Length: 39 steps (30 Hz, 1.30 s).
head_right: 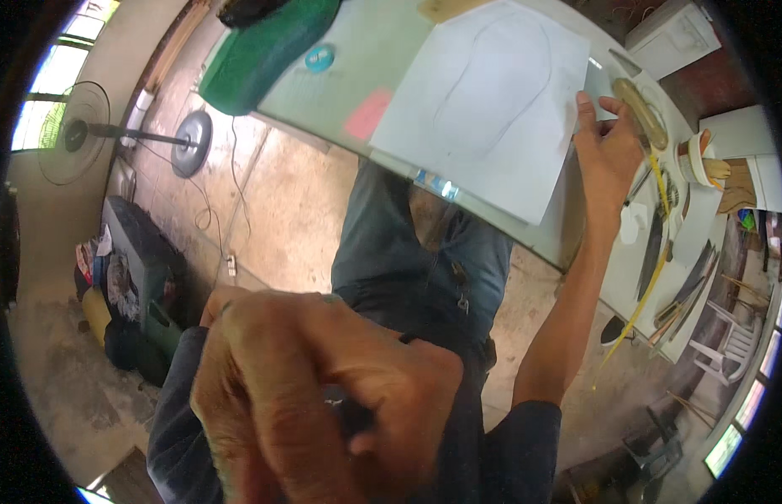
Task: Measuring a shoe last and drawing a shoe pattern on paper.
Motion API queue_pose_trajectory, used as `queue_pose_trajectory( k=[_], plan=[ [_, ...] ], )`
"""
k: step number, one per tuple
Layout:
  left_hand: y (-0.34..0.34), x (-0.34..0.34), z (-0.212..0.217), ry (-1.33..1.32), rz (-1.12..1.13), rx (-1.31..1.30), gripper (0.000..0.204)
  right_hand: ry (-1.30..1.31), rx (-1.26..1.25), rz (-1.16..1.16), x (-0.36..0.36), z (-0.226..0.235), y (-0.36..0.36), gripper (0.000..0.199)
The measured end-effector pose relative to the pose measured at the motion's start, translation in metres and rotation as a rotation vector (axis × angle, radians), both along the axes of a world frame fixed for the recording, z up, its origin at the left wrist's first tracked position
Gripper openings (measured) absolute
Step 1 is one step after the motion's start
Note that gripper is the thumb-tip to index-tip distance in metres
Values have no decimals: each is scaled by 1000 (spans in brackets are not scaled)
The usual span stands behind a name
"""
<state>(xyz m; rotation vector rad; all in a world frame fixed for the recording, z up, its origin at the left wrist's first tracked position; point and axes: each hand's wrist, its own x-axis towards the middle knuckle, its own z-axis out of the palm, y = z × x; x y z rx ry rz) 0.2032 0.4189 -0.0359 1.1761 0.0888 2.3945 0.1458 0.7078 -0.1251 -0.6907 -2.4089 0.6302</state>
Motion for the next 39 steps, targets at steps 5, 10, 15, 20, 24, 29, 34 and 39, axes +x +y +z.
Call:
queue_pose_trajectory(
  k=[5, 10, 15, 20, 24, 29, 34, 39],
  plan=[
    [-37, -10, 5, 217, 361, -525, 22, 93, -131, -40, 39, 12, -25, 38],
    [-75, -51, -18, 261, 438, -1339, 33, 202, -330, 193, 82, 28, -80, 18],
    [49, -145, -82, 1496, 1007, -877, 25, 41, -477, 535, 89, -6, -130, 11],
    [-55, -134, -115, 1181, 1266, -1163, 26, -250, -381, 519, 107, -26, -145, 12],
    [-40, -109, -137, 916, 1325, -1094, 27, -451, -450, 615, 120, -22, -162, 11],
    [20, -139, -103, 850, 1346, -780, 29, -405, -523, 605, 139, -31, -175, 12],
    [62, -149, -19, 806, 1323, -516, 32, -280, -617, 594, 142, -20, -169, 9],
    [-76, -45, -65, 347, 357, -1308, 47, 72, -698, 485, 121, 20, -185, 8]
  ],
)
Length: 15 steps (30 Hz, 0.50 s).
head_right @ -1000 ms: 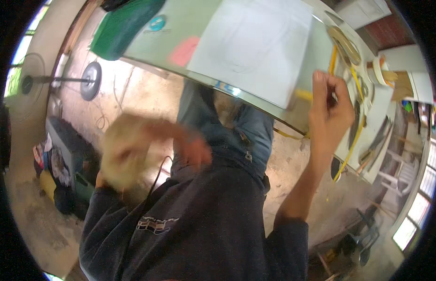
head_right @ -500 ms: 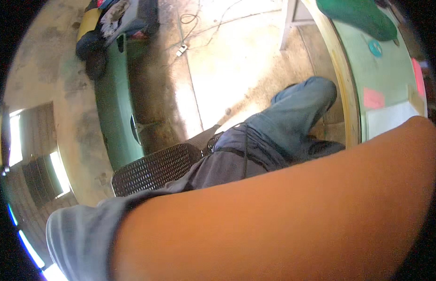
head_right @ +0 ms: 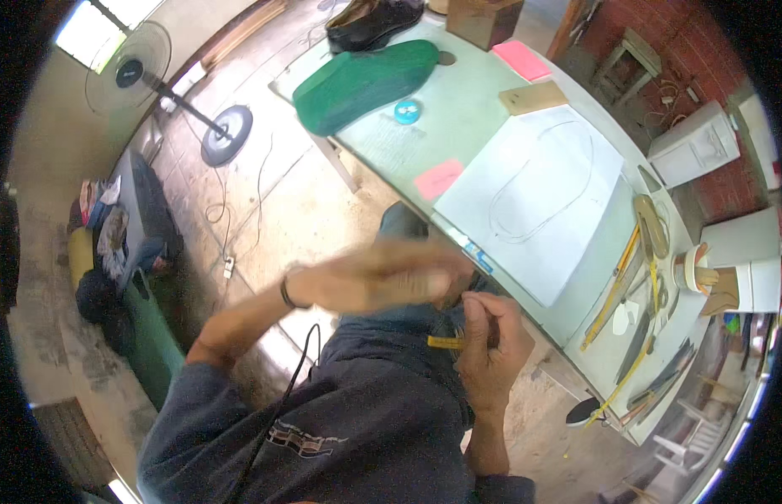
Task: Measuring a shoe last and drawing a shoe pattern on paper.
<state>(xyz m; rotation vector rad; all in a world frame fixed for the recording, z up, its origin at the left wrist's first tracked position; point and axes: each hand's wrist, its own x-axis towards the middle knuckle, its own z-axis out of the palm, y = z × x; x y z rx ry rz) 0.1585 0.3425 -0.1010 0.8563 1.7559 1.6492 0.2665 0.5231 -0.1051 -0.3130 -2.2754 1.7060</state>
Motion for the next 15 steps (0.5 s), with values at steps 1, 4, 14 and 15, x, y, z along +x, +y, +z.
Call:
queue_pose_trajectory(
  k=[1, 4, 14, 15],
  plan=[
    [0, 8, -17, -18, -40, 47, 46, 162, 27, -48, -14, 5, -4, 7],
    [2, 0, -21, -376, -174, -20, 31, 176, 102, -5, -49, 8, 1, 6],
    [34, -144, 32, 84, -398, -118, 11, 45, 213, 270, -106, 17, 43, 9],
    [44, -161, 28, 377, -397, -185, 12, 19, 203, 253, -109, 21, 53, 9]
  ],
)
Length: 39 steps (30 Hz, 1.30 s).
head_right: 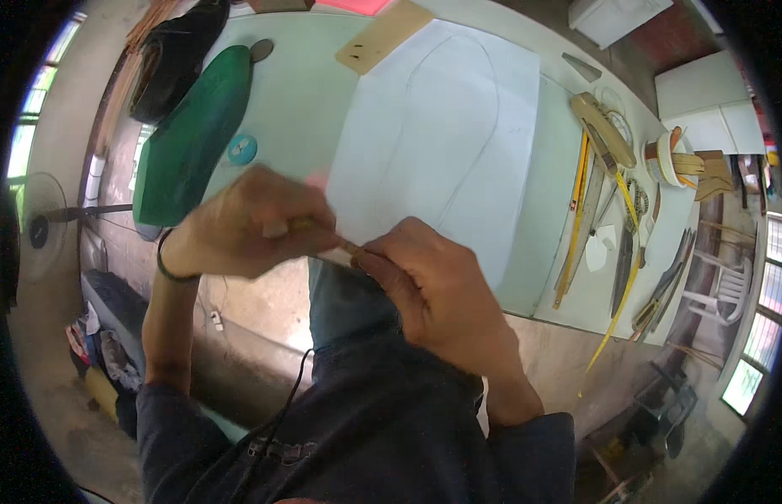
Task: Measuring a shoe last and drawing a shoe pattern on paper.
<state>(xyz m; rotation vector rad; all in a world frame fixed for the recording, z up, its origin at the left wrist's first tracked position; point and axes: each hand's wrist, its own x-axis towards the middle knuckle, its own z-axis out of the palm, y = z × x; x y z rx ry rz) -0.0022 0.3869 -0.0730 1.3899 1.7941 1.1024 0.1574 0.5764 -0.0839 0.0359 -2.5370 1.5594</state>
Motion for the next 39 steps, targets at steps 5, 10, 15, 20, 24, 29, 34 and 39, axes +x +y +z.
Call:
queue_pose_trajectory(
  k=[5, 10, 15, 20, 24, 29, 34, 39],
  plan=[
    [42, -55, -7, -386, 306, -130, 14, -402, -485, -255, -18, 4, 15, 24],
    [63, -70, -6, -781, 577, 135, 23, -390, -775, -408, -29, 2, 2, 23],
    [20, -21, -16, -317, 566, -143, 20, -331, -837, -587, -26, 35, -17, 25],
    [16, -10, -2, 161, 159, 1, 45, -290, -898, -717, -52, 65, -33, 27],
    [34, -53, 2, 580, -153, -166, 80, -349, -1017, -850, -67, 29, -34, 32],
    [25, -64, -26, 711, -314, -266, 76, -503, -1095, -976, -70, -28, -30, 29],
    [25, -67, -23, 703, -254, -241, 63, -530, -1174, -1004, -70, -38, -27, 26],
    [38, -55, -13, 688, -218, -283, 53, -508, -1227, -1006, -65, -38, -26, 23]
  ],
)
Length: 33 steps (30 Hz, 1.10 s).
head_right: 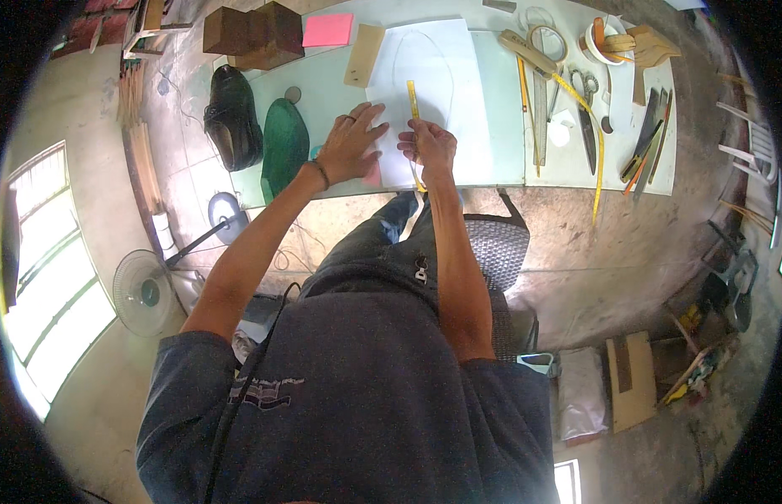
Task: Measuring a shoe last and drawing a shoe pattern on paper.
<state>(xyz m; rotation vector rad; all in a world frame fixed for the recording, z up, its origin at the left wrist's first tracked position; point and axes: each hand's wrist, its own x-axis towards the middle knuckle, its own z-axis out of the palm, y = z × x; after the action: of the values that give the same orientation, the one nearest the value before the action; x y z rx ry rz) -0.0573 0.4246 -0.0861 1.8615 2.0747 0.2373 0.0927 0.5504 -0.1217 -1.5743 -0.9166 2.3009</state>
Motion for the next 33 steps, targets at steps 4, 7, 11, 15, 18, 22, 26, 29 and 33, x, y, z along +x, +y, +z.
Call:
queue_pose_trajectory(
  k=[4, 7, 11, 15, 18, 22, 26, 29, 33],
  plan=[
    [18, -9, -15, -92, 104, 160, 44, -8, -19, 1, -11, 6, -1, 22],
    [48, -11, -22, -96, 100, 320, 41, -31, -44, -22, -8, 9, 6, 21],
    [79, 1, -39, -17, -42, 260, 45, 111, 10, -13, 20, -65, 3, 23],
    [49, -14, -43, 91, 19, 246, 47, 30, -77, -53, -9, -3, -17, 29],
    [57, -10, -48, 52, 9, 361, 46, 33, -18, -52, 25, 12, -34, 28],
    [61, -10, -45, 61, 27, 363, 43, -32, -18, 89, 113, 43, -66, 27],
    [71, -2, -44, 53, 27, 346, 42, -253, 101, 226, 215, 94, -74, 24],
    [62, -14, -51, 139, 12, 408, 42, -373, 68, 198, 284, 97, -103, 23],
    [62, -9, -54, 95, 34, 341, 44, -490, 81, 255, 358, 65, -144, 27]
  ],
)
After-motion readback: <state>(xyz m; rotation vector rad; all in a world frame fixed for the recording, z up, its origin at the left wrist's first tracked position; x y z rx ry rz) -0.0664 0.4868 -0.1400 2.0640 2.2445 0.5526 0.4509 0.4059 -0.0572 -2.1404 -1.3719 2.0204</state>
